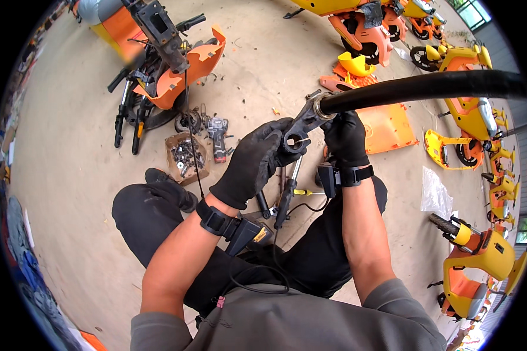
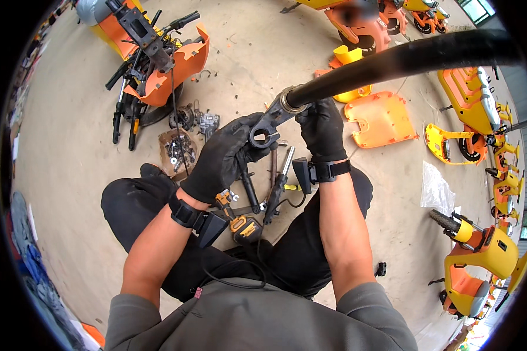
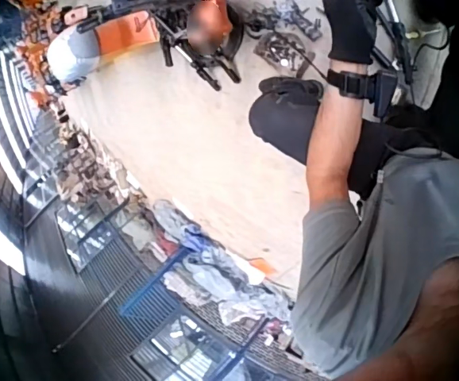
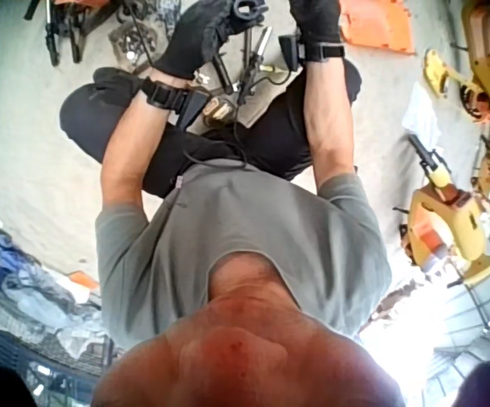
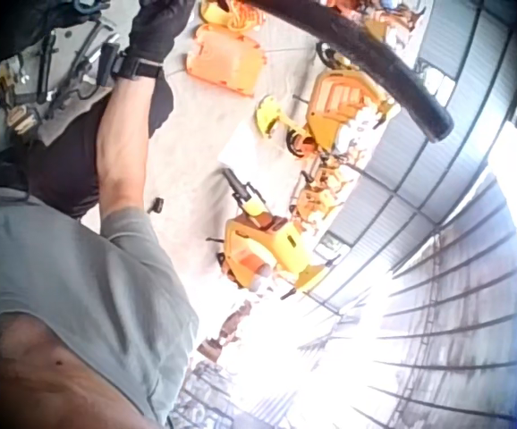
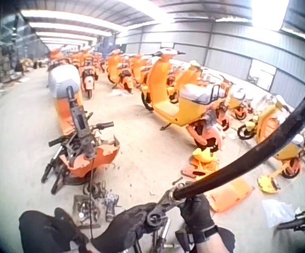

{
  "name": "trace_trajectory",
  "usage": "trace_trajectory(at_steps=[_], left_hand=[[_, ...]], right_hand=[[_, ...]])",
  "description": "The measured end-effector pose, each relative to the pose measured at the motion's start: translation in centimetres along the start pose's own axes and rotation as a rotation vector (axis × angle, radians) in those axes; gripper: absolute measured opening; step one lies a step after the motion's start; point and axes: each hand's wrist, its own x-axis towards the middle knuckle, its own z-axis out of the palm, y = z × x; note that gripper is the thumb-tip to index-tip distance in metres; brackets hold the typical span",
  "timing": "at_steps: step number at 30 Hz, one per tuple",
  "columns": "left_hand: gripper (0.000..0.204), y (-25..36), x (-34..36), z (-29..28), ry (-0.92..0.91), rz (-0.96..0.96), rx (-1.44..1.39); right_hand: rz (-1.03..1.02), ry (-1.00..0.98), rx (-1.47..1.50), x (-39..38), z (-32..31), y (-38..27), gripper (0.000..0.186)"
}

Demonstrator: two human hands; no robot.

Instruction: The person removes internal components from motorcycle front forks by tapping a metal rod with a hammer, then picks up and examines a triple tree clamp.

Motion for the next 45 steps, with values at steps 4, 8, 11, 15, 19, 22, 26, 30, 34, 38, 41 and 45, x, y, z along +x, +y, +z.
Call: trace_trajectory(at_steps=[4, 8, 11, 15, 19, 22, 26, 30, 34, 38, 41, 45], left_hand=[[0.043, 0.2, -0.4, 0.3, 0.034, -0.018, 0.057], [0.042, -0.7, -0.2, -0.2, 0.001, -0.025, -0.049], [0.043, -0.6, -0.2, 0.2, -0.007, -0.018, -0.059], [0.042, -0.4, -0.1, 0.5, -0.008, -0.023, -0.031], [0.04, 0.1, -0.3, 1.1, 0.0, -0.076, -0.059], [0.037, 0.1, -0.7, 1.3, 0.028, -0.086, 0.043], [0.032, -0.2, -0.6, 0.8, 0.023, -0.045, 0.157], [0.033, -0.5, -0.4, 0.5, 0.018, -0.054, 0.101], [0.035, 0.0, -0.2, 0.7, 0.089, -0.146, 0.127], [0.037, 0.1, -0.1, 0.6, 0.115, -0.149, 0.175], [0.038, 0.0, -0.1, 0.7, 0.131, -0.107, 0.281], [0.042, -0.3, 0.1, 2.0, 0.173, 0.019, 0.329]], right_hand=[[-0.363, -0.065, -0.624, -1.0, 0.1, -1.4, 0.026], [-0.389, -0.086, -0.64, -0.9, -0.4, -1.0, 0.032], [-0.222, -0.102, -0.193, -0.9, 0.1, -0.5, 0.034], [-0.089, -0.107, 0.119, -0.7, -0.1, -0.3, 0.036], [-0.325, -0.099, -0.542, -1.0, -0.8, -1.1, 0.038], [-0.284, -0.082, -0.435, -0.7, -1.0, -0.7, 0.038], [-0.345, -0.084, -0.478, -0.8, -1.3, -0.5, 0.037], [-0.192, -0.03, -0.351, -0.6, -1.2, -0.7, 0.034], [-0.264, -0.024, -0.388, -0.7, -0.6, -1.0, 0.03], [-0.315, -0.013, -0.573, -0.7, -1.3, -1.3, 0.028], [-0.347, -0.02, -0.503, -0.7, -1.3, -0.9, 0.028], [-0.414, -0.065, -0.729, -1.6, -0.6, -2.2, 0.035]])
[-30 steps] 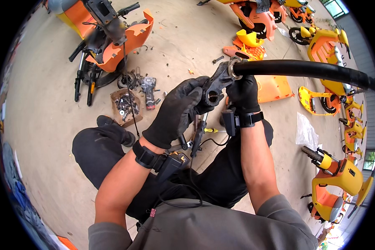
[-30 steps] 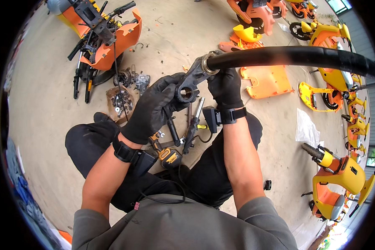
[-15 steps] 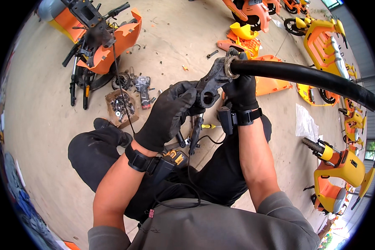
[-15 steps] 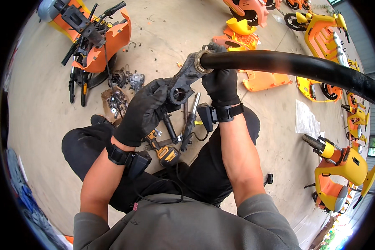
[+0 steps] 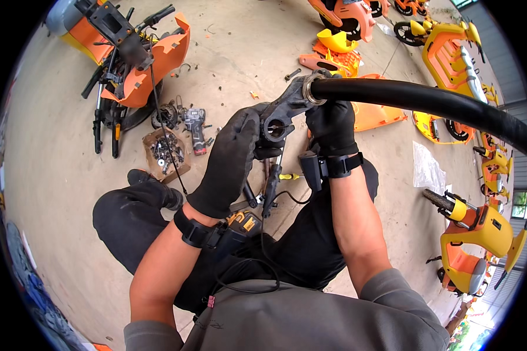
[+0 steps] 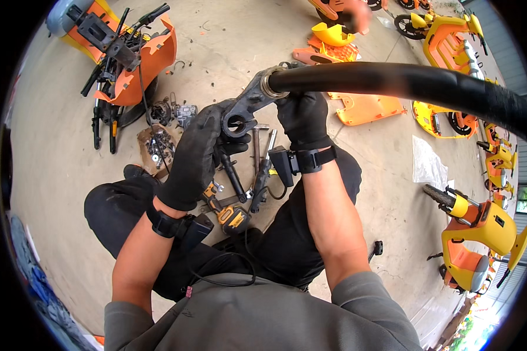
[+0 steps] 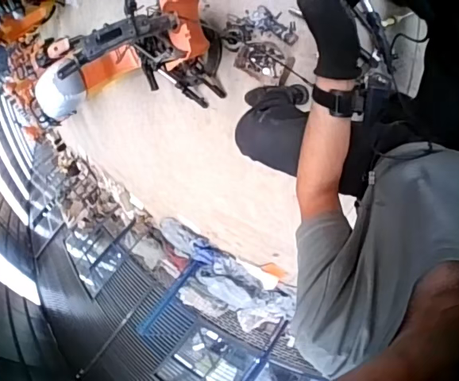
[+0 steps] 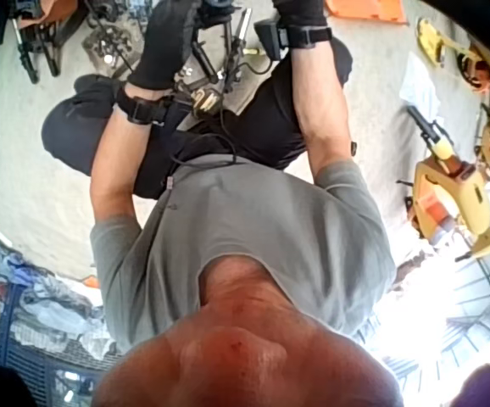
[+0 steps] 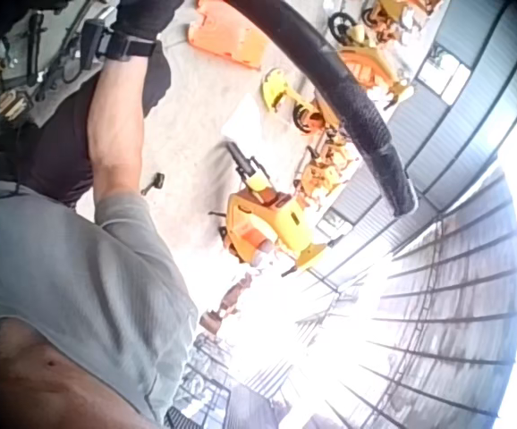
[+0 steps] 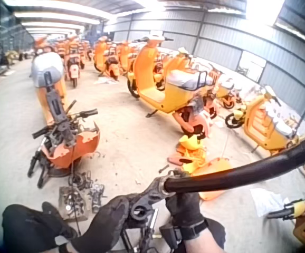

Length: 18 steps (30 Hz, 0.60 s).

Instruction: The person removes internal components from motorcycle front forks by tapping a metal rod with a hammer, then picks up and examines a triple tree clamp.

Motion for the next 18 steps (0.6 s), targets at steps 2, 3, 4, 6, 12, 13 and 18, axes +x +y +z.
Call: trace_trajectory(at_steps=[2, 3, 4, 6, 12, 13, 18], left_hand=[[0.043, 0.0, 0.0, -0.1, 0.0, 0.009, -0.005], [0.043, 0.1, 0.1, 0.0, -0.01, 0.01, -0.009], [0.044, 0.2, 0.2, 0.0, -0.019, 0.011, -0.013], [0.045, -0.1, 0.7, -0.5, -0.028, 0.008, 0.031], [0.06, -0.3, 0.7, 0.2, 0.061, 0.237, 0.44], [0.068, -0.4, 0.5, 0.5, 0.058, 0.326, 0.55], [0.069, -0.2, 1.1, 0.3, 0.107, 0.5, 0.825]], right_hand=[[0.035, 0.014, -0.01, -0.3, 0.2, -0.7, 0.034], [0.051, 0.025, -0.021, -0.3, 0.1, -0.8, 0.034], [0.065, 0.074, 0.039, -0.3, 0.4, -0.1, 0.032], [0.076, 0.145, 0.117, -0.4, 1.2, 1.8, 0.032], [-0.016, 0.178, -0.003, -0.4, 1.2, 1.0, 0.03], [0.029, 0.155, 0.018, -0.5, 1.1, 1.3, 0.029], [0.081, 0.08, -0.1, -0.4, 0.6, -1.5, 0.028]])
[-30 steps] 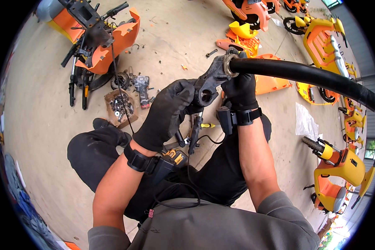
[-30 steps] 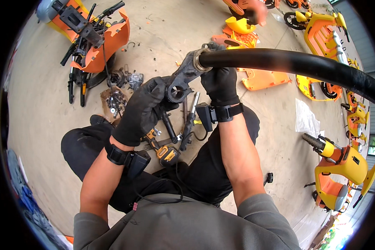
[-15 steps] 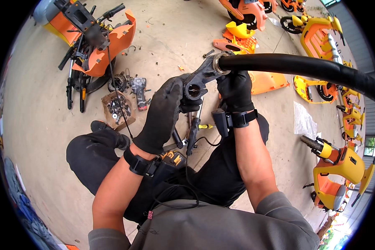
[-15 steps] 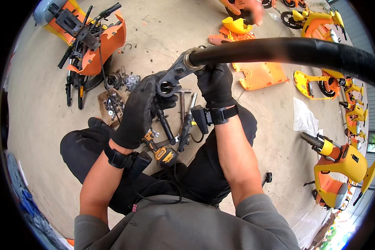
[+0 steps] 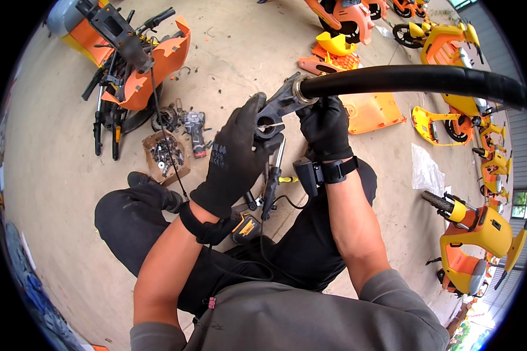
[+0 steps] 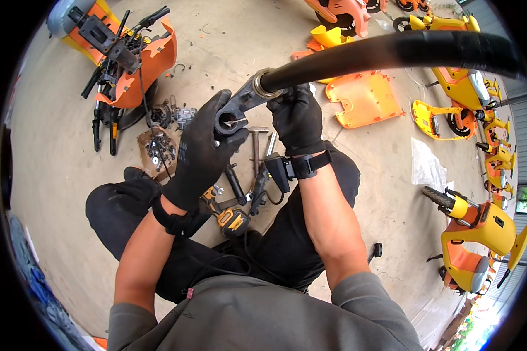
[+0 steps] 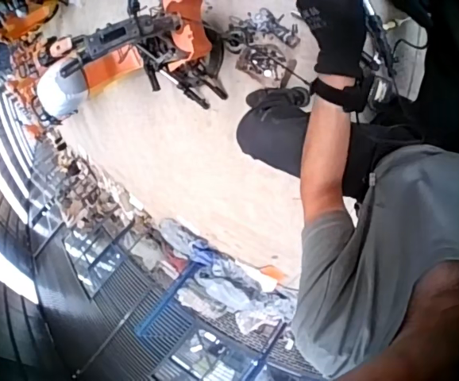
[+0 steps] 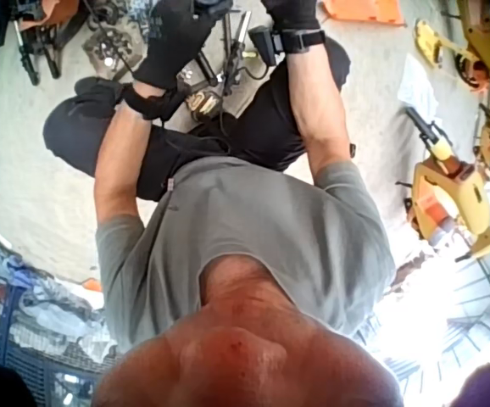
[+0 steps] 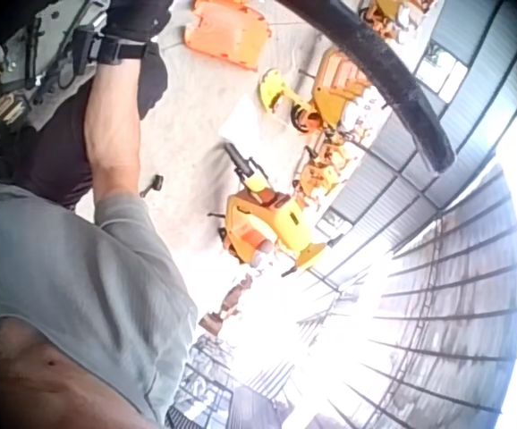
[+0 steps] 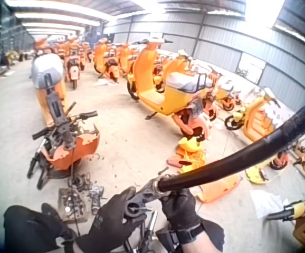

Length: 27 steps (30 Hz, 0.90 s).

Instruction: The person removes internal components from motorcycle front forks by tapping a metal rod with a hammer, then picks up and examines a triple tree clamp.

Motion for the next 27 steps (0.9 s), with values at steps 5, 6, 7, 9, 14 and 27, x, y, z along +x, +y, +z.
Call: trace_trajectory(at_steps=[5, 6, 7, 9, 14, 27], left_hand=[[0.062, -1.4, 1.1, -0.6, 0.095, 0.197, 0.128], [0.062, -1.4, 1.2, -0.8, 0.086, 0.165, 0.087], [0.062, -1.4, 1.2, -0.9, 0.077, 0.134, 0.046], [0.062, -1.5, 1.3, -1.1, 0.063, 0.099, -0.006], [0.062, -1.6, 1.7, -2.2, 0.028, 0.087, -0.027], [0.056, 1.2, 2.9, -4.8, -0.086, -0.067, -0.184]], right_hand=[[0.139, 0.005, 0.169, 0.4, 0.5, -0.3, 0.029], [0.14, 0.006, 0.216, 0.3, 0.7, 0.4, 0.025], [0.141, 0.006, 0.264, 0.2, 1.0, 0.9, 0.022], [0.178, 0.008, 0.471, 0.3, 0.9, 0.8, 0.014], [0.672, -0.01, 1.531, 1.3, 0.0, -1.3, 0.038], [0.711, -0.368, 1.451, 1.6, -3.3, -1.2, 0.063]])
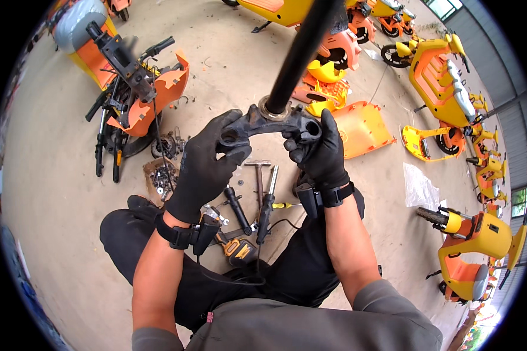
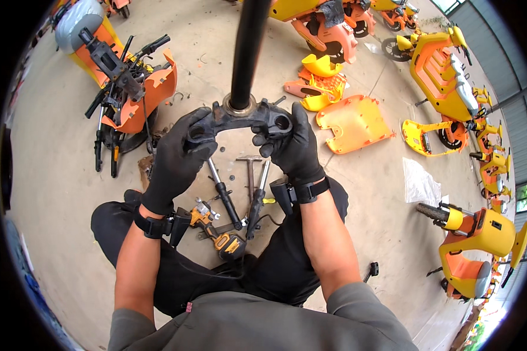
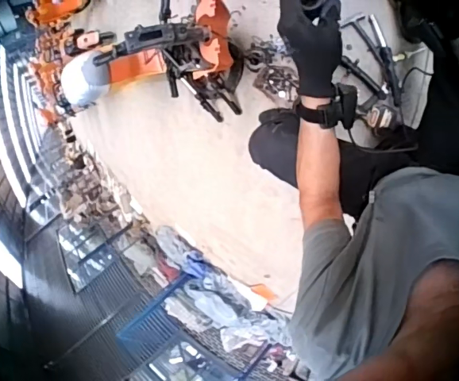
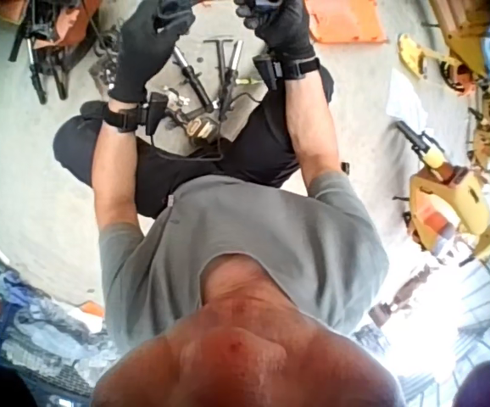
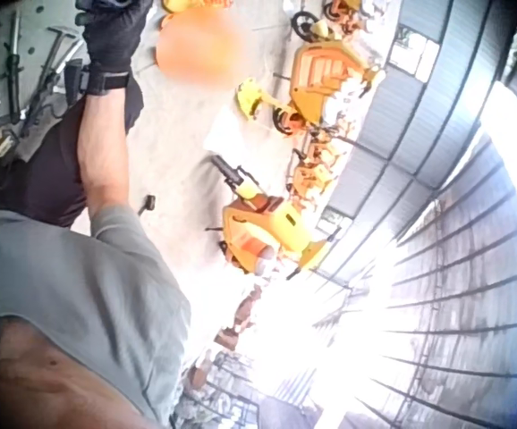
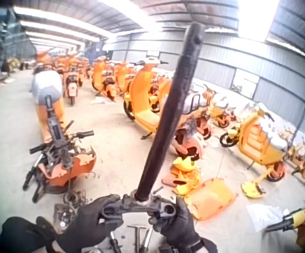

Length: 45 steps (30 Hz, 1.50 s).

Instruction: The person removes internal components from motorcycle front forks by tapping a metal rod with a hammer, then picks up and examines a triple tree clamp.

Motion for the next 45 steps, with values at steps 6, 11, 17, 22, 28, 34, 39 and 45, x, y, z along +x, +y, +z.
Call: trace_trajectory(at_steps=[6, 11, 17, 22, 28, 34, 39, 45], left_hand=[[0.055, -1.3, -0.2, -0.9, 0.013, -0.12, -0.133], [0.051, -1.3, -0.1, -1.6, -0.038, -0.195, -0.128], [0.057, 0.4, -0.2, -1.5, -0.048, -0.206, -0.055], [0.062, 0.1, 0.1, -1.6, -0.084, -0.195, -0.015], [0.053, -1.4, 0.6, -3.4, -0.212, -0.288, 0.147], [0.036, -3.6, 0.0, -3.6, -0.203, -0.295, 0.013], [0.048, -3.6, -0.5, -3.3, -0.213, -0.358, 0.034], [0.062, -5.0, -0.7, -3.8, -0.179, -0.24, 0.134]], right_hand=[[0.056, 0.067, -0.011, 0.2, 0.6, 1.0, 0.063], [0.052, 0.051, 0.028, 0.4, 1.0, 1.8, 0.057], [-0.009, 0.049, -0.006, -0.3, 1.9, 1.6, 0.059], [-0.07, 0.054, -0.096, -0.9, 2.4, 1.2, 0.059], [-0.135, -0.01, -0.256, -1.7, 3.7, 1.9, 0.052], [-0.251, -0.001, -0.566, -1.4, 5.6, 1.8, 0.038], [-0.278, -0.008, -0.771, -1.5, 6.6, 0.9, 0.037], [-0.05, 0.021, -0.336, -1.1, 6.1, 1.8, 0.054]])
